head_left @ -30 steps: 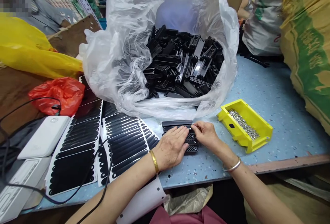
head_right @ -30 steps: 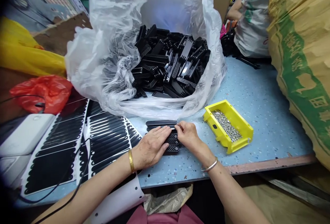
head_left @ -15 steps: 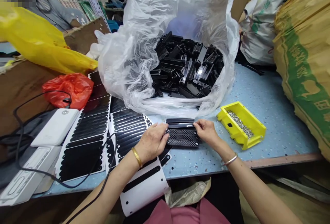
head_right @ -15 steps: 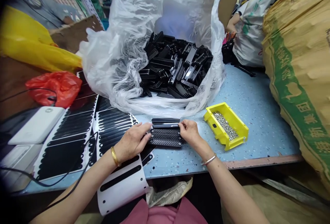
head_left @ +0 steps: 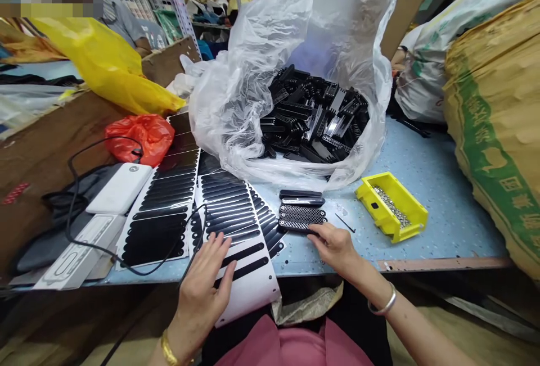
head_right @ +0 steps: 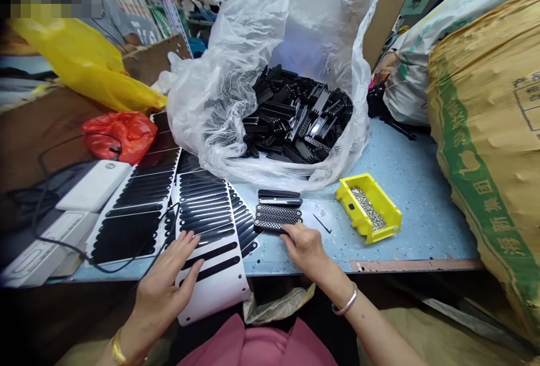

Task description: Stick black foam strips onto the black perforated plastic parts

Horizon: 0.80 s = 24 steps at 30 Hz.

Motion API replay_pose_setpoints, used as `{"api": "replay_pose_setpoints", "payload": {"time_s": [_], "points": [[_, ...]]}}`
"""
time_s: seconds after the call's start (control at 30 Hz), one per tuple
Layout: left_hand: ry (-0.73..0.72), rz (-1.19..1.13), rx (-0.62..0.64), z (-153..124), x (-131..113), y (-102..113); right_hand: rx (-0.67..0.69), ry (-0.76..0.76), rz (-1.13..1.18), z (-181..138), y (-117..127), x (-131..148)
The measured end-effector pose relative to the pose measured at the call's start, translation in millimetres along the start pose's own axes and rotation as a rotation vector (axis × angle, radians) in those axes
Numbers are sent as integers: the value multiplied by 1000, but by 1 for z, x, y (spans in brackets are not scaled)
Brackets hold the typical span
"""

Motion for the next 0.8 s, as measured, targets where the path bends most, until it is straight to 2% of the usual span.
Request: {"api": "replay_pose_setpoints", "payload": {"time_s": [0.1, 0.23, 0.3, 0.37, 0.43, 0.5, 0.57, 0.63, 0.7, 0.8], "points": [[58, 100, -56, -12, 13, 17, 25, 45, -102, 6, -15, 6], [256, 235, -82, -32, 31, 43, 44, 14, -220, 20, -24, -6], [420, 230, -77, -45, 44, 55, 33, 9, -225, 26, -23, -10], [682, 174, -57, -63, 60, 60, 12, 6, -188, 29, -19, -10], [992, 13, 13, -85, 71, 52, -24, -14, -106, 28, -14, -5], [1243, -303, 117, -102, 66, 30, -34, -65, 17, 24, -10, 5], [1375, -721, 169, -107, 46, 4, 65, -169, 178, 15, -15, 17], [1473, -1048, 146, -107, 26, -11, 254, -351, 374, 0, -30, 28], [1551, -1236, 131, -108, 10, -19, 391, -572, 567, -17, -44, 37], [1601, -1373, 159, -111, -7, -22, 422, -836, 780, -28, -57, 45]]}}
Point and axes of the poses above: each hand's wrist, its own z-axis towards the middle knuckle, its own y-axis out of the back of the hand, x = y × z, the point moved 7 cm from there along z, towards the middle knuckle, and after that the axes turned 6 degrees about -x, right-handed, at the moved point
